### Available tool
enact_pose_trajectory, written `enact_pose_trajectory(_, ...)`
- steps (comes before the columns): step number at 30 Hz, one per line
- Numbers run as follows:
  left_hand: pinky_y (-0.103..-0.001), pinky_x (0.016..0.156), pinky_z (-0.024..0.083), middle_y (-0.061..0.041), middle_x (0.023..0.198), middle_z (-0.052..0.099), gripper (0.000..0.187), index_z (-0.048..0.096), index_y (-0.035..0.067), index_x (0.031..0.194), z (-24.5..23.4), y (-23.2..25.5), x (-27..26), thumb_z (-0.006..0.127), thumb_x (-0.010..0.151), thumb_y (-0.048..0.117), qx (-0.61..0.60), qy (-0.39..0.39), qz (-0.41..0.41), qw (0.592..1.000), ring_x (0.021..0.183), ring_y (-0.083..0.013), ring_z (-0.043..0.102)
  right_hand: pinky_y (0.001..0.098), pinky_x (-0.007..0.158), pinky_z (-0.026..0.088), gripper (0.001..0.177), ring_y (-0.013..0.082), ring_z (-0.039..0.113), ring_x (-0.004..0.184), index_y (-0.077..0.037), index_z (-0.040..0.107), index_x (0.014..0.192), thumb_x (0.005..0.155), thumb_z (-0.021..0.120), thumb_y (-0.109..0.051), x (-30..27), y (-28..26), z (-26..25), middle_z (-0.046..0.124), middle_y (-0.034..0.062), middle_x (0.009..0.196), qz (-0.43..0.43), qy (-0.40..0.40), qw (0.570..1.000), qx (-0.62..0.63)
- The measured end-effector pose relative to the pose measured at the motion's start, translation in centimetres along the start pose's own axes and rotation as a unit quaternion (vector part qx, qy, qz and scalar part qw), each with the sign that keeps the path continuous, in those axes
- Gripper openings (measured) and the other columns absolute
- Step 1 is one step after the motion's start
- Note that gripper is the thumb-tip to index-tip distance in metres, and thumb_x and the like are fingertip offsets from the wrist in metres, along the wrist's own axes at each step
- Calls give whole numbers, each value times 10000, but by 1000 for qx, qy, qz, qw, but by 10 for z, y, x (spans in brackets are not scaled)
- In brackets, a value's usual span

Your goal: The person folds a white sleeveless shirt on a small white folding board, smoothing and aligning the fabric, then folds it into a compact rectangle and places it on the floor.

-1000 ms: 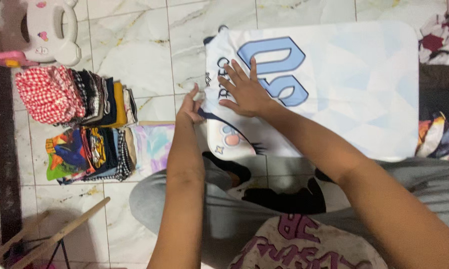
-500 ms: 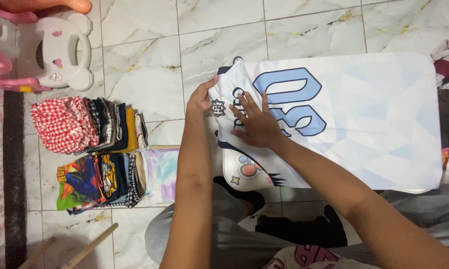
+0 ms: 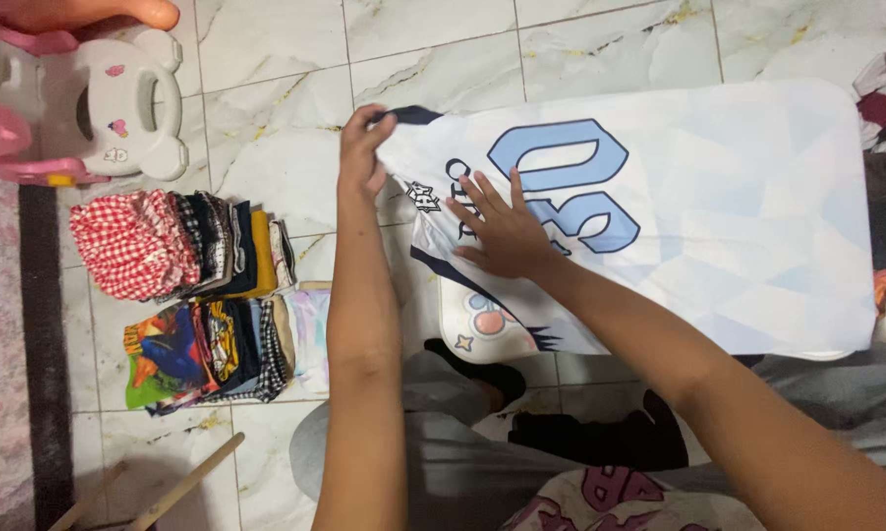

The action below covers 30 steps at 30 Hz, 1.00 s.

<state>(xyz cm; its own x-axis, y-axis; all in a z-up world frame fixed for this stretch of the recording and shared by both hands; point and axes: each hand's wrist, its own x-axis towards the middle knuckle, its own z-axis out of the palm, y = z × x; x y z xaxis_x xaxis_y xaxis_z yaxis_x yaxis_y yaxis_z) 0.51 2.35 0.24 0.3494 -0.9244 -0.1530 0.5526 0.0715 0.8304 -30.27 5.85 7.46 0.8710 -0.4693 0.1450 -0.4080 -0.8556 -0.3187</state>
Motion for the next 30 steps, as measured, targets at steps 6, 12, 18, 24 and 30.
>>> enact_pose_trajectory(6,-434,866,590,-143,1111,695,455,618,39,1220,-33,-24,-67,643,908,369,39,131,-233,963,966,-267,710,716,1175,-17,777,355,145,1561,-174,389,1563,948,524,-630,1,6,13,243,189,1667,11,-51,999,-15)
enact_pose_trajectory(12,-503,889,602,-184,1191,719,746,618,35,1297,-60,-87,-131,592,915,675,-12,-7,-477,879,1006,-311,726,751,1133,-58,783,412,78,1552,-122,359,1586,988,448,-619,-10,2,10,182,234,1672,2,-36,999,12)
enact_pose_trajectory(18,-538,927,559,-138,1158,717,458,630,48,1265,-89,-107,-140,699,972,392,-15,46,-434,900,1008,-291,721,776,1127,-66,729,447,91,1550,-95,356,1589,1038,414,-569,-74,-16,-3,170,254,1678,38,-28,999,26)
enact_pose_trajectory(24,-464,822,630,-43,1107,694,401,596,102,1243,-84,-63,-157,784,896,175,29,58,-377,924,955,-210,721,792,1127,-79,758,433,73,1582,-121,341,1620,1040,377,-609,-123,-20,-8,158,213,1715,92,-27,995,-14)
enact_pose_trajectory(30,-394,738,660,-109,1100,730,569,524,75,1264,-83,20,-190,843,794,49,251,131,-321,904,900,-232,752,783,1106,-102,881,379,41,1569,-183,299,1605,940,331,-760,-131,-22,-4,127,189,1693,78,-71,993,-45)
